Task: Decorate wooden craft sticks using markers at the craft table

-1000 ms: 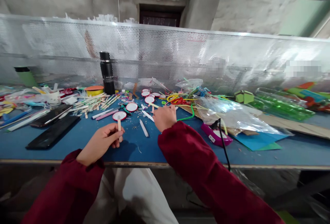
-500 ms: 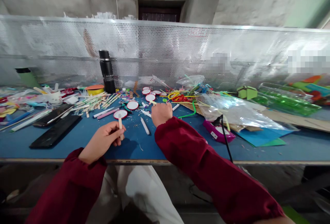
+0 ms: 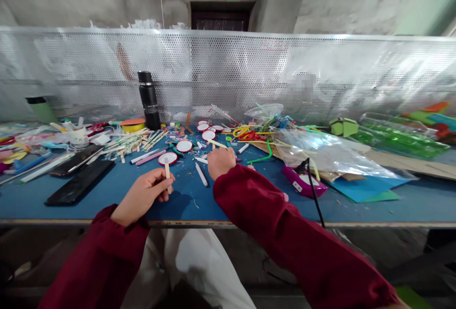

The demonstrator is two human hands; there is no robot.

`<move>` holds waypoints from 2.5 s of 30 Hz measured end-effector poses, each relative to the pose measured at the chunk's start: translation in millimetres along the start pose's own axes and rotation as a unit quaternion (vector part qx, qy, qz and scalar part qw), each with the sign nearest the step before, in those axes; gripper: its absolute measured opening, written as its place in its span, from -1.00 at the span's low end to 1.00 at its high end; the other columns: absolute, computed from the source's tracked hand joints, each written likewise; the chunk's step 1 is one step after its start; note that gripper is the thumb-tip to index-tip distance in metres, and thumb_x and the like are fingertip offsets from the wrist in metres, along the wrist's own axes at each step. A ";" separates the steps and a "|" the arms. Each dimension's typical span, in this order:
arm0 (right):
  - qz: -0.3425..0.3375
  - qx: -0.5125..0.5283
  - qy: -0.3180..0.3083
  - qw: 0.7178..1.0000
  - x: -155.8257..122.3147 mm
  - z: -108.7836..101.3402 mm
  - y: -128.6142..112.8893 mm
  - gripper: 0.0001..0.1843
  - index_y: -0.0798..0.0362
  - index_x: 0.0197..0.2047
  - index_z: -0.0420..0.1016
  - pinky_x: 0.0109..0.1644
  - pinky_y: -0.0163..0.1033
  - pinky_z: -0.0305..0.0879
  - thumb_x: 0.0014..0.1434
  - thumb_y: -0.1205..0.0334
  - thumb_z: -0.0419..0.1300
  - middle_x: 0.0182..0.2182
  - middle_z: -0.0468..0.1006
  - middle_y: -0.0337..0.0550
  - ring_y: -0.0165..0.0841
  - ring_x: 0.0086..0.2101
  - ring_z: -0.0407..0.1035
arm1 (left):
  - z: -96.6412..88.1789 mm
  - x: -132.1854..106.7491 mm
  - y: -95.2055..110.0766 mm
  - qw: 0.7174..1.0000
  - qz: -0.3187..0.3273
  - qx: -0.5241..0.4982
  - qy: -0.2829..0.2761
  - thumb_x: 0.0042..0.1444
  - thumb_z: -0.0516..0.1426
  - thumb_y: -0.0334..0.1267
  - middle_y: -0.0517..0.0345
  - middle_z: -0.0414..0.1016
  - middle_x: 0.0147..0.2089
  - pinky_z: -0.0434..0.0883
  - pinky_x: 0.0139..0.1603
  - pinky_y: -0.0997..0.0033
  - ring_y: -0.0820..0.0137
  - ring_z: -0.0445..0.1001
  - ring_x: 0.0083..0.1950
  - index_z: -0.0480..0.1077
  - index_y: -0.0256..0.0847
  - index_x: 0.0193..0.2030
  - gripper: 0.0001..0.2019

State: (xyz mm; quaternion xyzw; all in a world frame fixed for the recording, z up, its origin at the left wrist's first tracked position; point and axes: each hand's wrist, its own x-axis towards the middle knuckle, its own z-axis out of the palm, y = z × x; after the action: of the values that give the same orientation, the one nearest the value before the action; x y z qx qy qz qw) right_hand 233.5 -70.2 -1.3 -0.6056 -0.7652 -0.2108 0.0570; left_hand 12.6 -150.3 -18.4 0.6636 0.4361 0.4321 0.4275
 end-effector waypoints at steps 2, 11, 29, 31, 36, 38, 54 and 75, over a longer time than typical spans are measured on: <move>0.005 0.002 0.014 1.000 0.4 -1.2 1.9 -0.71 0.12 -0.13 0.54 -0.06 -0.06 0.08 0.27 0.22 0.03 -0.15 0.57 0.09 -0.13 -0.08 0.37 | 0.2 -0.1 0.9 1.000 0.001 -0.004 0.003 0.18 0.10 -0.06 0.22 0.44 -0.42 0.36 -0.45 0.52 0.49 0.42 -0.49 0.38 -0.21 -0.24 -0.75; 0.012 0.401 0.176 0.899 -33.5 -38.3 -9.5 -0.65 -0.01 0.11 0.36 -0.23 -0.27 0.21 0.29 0.18 0.01 -0.40 0.48 -0.24 -0.37 -0.38 0.34 | 2.3 2.9 -1.2 0.999 0.000 -0.042 0.016 0.17 0.11 -0.03 0.23 0.42 -0.43 0.32 -0.51 0.54 0.53 0.39 -0.51 0.33 -0.22 -0.29 -0.74; 0.018 0.598 0.263 0.757 -83.9 -31.6 -71.7 -0.84 -0.02 -0.14 0.42 -0.22 -0.22 0.31 0.26 0.17 0.08 -0.36 0.52 -0.21 -0.35 -0.35 0.40 | 3.4 4.1 -4.0 0.999 0.026 -0.013 -0.013 0.20 0.12 -0.10 0.25 0.41 -0.42 0.33 -0.46 0.53 0.53 0.39 -0.51 0.32 -0.22 -0.26 -0.78; 0.002 0.571 0.285 0.770 -82.3 -32.4 -72.9 -0.92 -0.02 -0.23 0.40 -0.15 -0.18 0.32 0.24 0.22 0.10 -0.36 0.51 -0.21 -0.33 -0.32 0.40 | 3.8 3.8 -3.1 1.000 0.024 -0.014 -0.013 0.19 0.12 -0.10 0.24 0.42 -0.42 0.34 -0.46 0.53 0.53 0.39 -0.51 0.32 -0.23 -0.27 -0.78; -0.058 0.524 0.340 0.779 -77.2 -35.1 -75.4 -0.95 -0.02 -0.30 0.35 0.02 -0.09 0.28 0.19 0.33 0.13 -0.42 0.48 -0.26 -0.35 -0.33 0.40 | 4.5 2.4 0.2 0.999 0.032 -0.016 -0.014 0.19 0.13 -0.10 0.24 0.40 -0.46 0.35 -0.44 0.52 0.50 0.40 -0.49 0.32 -0.25 -0.31 -0.77; -0.060 0.510 0.345 0.786 -76.3 -33.9 -75.7 -0.94 -0.03 -0.29 0.35 0.09 -0.05 0.23 0.19 0.33 0.14 -0.41 0.51 -0.28 -0.35 -0.34 0.42 | 4.7 1.8 1.1 0.999 0.034 -0.016 -0.015 0.19 0.13 -0.11 0.25 0.40 -0.46 0.34 -0.44 0.52 0.50 0.40 -0.49 0.32 -0.25 -0.31 -0.78; -0.045 0.488 0.340 0.803 -75.1 -29.5 -75.8 -0.96 -0.03 -0.27 0.36 0.10 -0.06 0.21 0.22 0.29 0.12 -0.40 0.53 -0.28 -0.36 -0.33 0.43 | 3.6 2.3 -1.6 0.999 0.032 -0.007 -0.016 0.21 0.12 -0.13 0.23 0.41 -0.43 0.36 -0.44 0.52 0.51 0.41 -0.48 0.33 -0.25 -0.27 -0.80; -0.047 0.469 0.343 0.812 -74.6 -29.6 -77.3 -0.96 -0.03 -0.28 0.35 0.11 -0.06 0.17 0.23 0.30 0.11 -0.41 0.53 -0.30 -0.37 -0.36 0.42 | 3.5 2.9 -2.6 0.999 0.044 -0.016 -0.023 0.20 0.13 -0.12 0.21 0.39 -0.44 0.35 -0.43 0.52 0.50 0.40 -0.47 0.37 -0.26 -0.27 -0.78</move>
State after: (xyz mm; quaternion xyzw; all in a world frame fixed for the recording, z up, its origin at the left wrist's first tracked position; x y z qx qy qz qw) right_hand 174.5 -162.9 -19.7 -0.3572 -0.7296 -0.0222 0.5828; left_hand 16.1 -147.5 -21.2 0.6849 0.3901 0.4421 0.4282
